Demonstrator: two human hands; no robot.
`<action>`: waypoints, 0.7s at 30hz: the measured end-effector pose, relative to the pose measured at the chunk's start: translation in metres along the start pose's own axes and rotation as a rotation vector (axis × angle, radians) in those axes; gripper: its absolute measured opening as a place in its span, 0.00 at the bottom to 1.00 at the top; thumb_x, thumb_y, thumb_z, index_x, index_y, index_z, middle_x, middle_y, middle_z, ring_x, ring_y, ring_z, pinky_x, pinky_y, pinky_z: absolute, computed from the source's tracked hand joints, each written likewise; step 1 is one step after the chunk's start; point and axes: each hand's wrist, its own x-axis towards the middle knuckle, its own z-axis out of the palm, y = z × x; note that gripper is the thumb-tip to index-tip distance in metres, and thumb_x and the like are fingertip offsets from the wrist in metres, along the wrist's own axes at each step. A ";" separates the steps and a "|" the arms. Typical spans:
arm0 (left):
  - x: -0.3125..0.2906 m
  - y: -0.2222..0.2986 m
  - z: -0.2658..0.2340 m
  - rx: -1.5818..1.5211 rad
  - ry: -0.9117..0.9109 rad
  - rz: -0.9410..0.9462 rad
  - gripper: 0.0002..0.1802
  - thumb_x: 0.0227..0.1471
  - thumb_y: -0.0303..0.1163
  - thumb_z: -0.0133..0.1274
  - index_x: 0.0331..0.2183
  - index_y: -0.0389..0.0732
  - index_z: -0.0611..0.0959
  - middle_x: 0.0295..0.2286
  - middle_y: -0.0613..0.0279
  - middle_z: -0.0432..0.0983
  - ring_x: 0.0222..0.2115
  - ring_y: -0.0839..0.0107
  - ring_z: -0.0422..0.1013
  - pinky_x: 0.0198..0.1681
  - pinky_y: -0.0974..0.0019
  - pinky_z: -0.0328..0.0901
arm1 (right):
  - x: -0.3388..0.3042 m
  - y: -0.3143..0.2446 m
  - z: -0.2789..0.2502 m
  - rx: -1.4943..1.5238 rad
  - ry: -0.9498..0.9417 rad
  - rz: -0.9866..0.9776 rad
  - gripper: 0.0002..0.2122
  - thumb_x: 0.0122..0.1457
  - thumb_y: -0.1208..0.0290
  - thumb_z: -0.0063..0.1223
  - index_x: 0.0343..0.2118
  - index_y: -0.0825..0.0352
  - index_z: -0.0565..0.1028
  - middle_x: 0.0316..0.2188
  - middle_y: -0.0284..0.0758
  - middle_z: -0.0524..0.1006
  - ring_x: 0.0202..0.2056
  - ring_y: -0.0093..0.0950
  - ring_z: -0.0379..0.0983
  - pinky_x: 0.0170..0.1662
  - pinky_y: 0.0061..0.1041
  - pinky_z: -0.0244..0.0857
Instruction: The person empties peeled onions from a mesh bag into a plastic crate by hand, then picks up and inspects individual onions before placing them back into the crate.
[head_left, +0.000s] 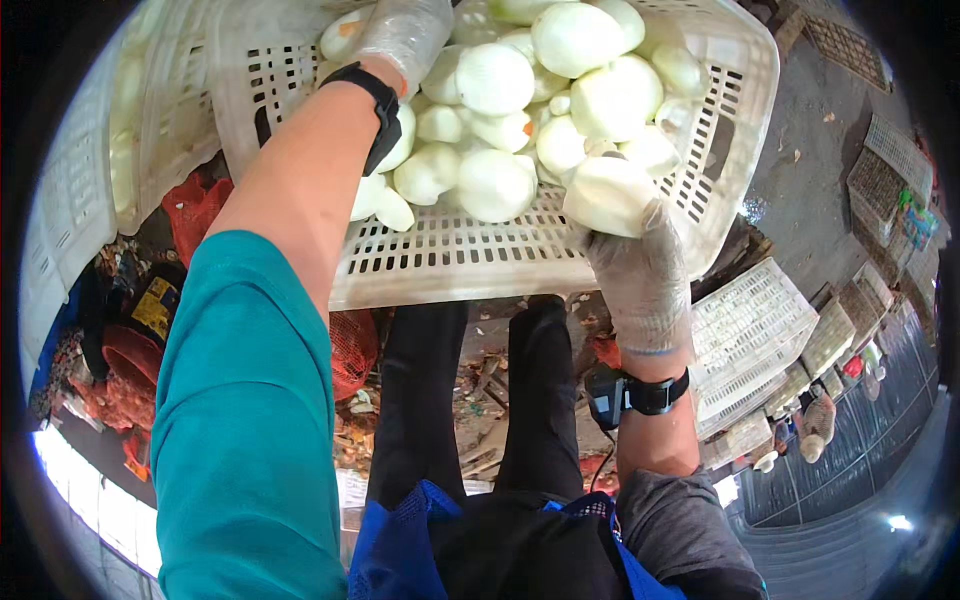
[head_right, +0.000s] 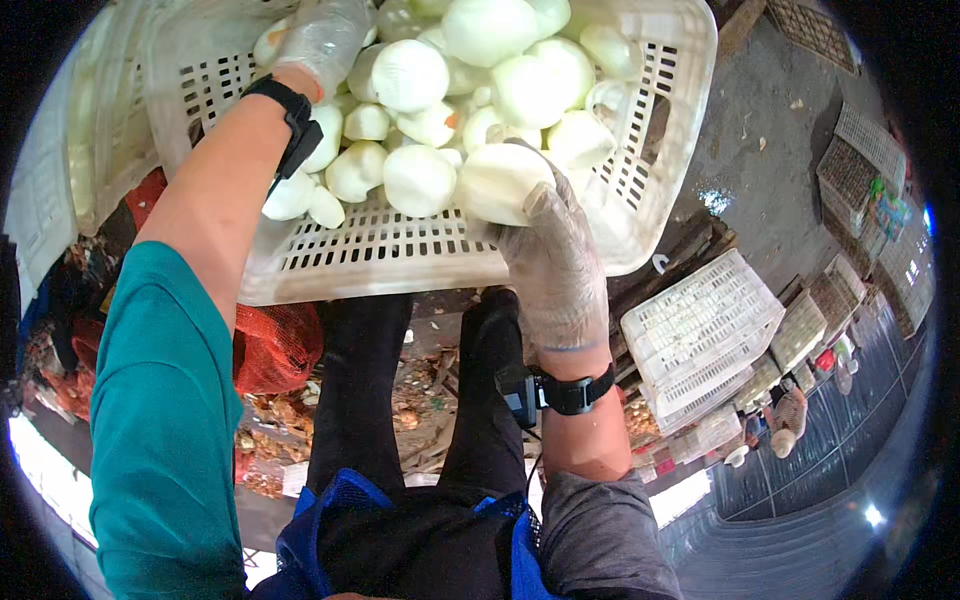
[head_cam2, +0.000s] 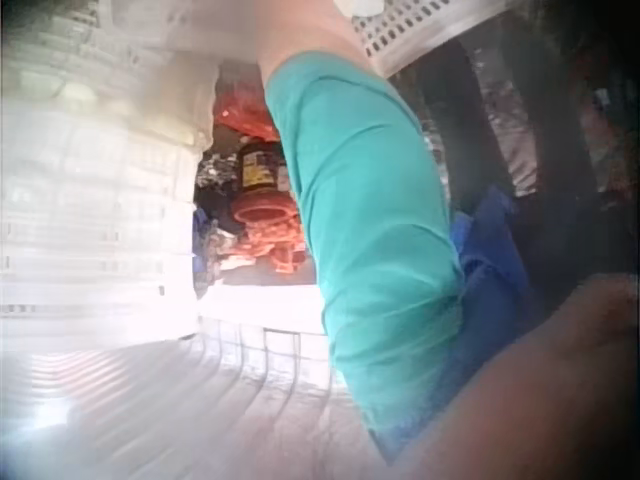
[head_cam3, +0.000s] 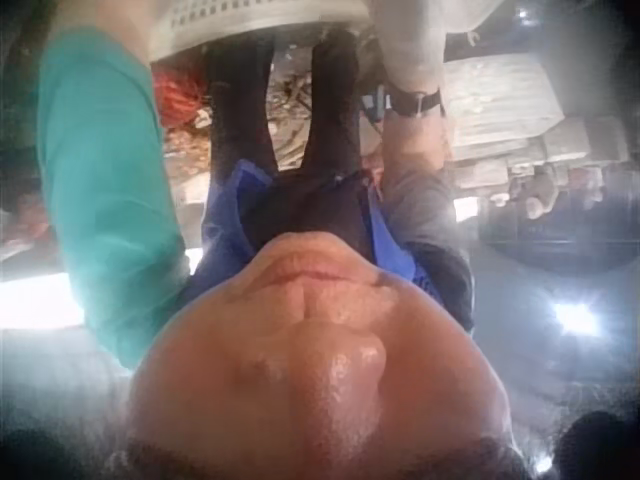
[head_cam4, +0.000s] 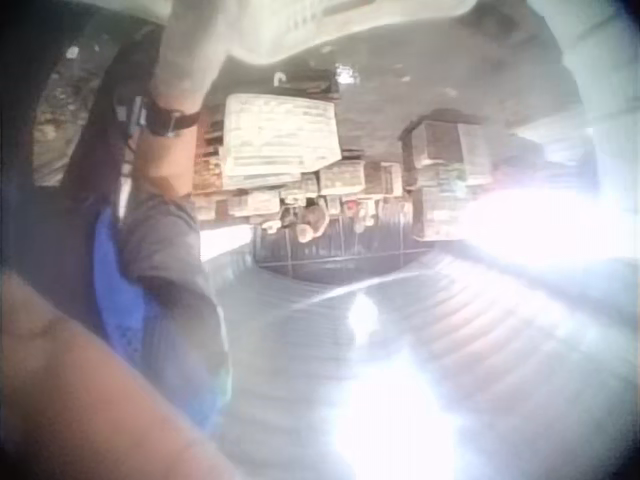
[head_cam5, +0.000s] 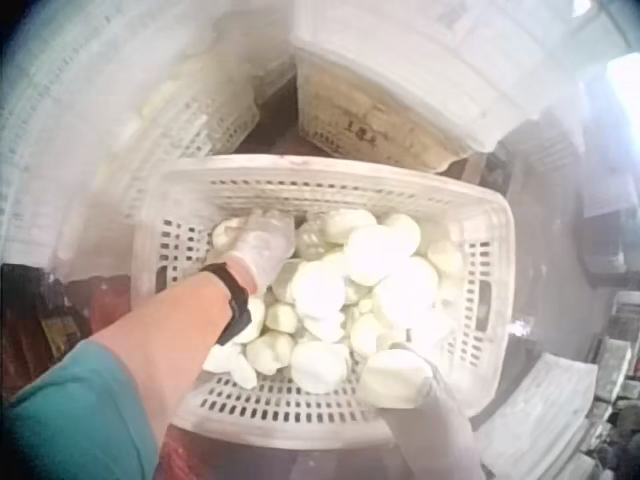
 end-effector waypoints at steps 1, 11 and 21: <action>0.001 0.000 -0.001 0.007 0.000 0.010 0.11 0.51 0.32 0.54 0.38 0.45 0.84 0.34 0.61 0.82 0.39 0.64 0.77 0.43 0.56 0.68 | 0.002 0.002 -0.004 0.068 -0.002 -0.004 0.25 0.70 0.58 0.51 0.61 0.72 0.67 0.54 0.40 0.75 0.54 0.31 0.74 0.55 0.33 0.71; -0.057 -0.005 -0.103 -0.565 0.032 -0.234 0.10 0.48 0.33 0.61 0.34 0.41 0.87 0.28 0.57 0.82 0.32 0.59 0.79 0.37 0.58 0.73 | 0.036 0.004 -0.033 0.449 -0.004 -0.093 0.30 0.65 0.52 0.57 0.63 0.66 0.64 0.61 0.43 0.69 0.60 0.44 0.67 0.63 0.51 0.64; -0.102 0.232 -0.293 -1.190 0.342 -0.014 0.22 0.44 0.36 0.61 0.44 0.42 0.82 0.50 0.53 0.70 0.54 0.51 0.66 0.54 0.47 0.64 | -0.079 -0.026 -0.136 0.464 0.269 -0.024 0.31 0.69 0.45 0.43 0.62 0.68 0.68 0.56 0.43 0.75 0.54 0.36 0.73 0.60 0.35 0.67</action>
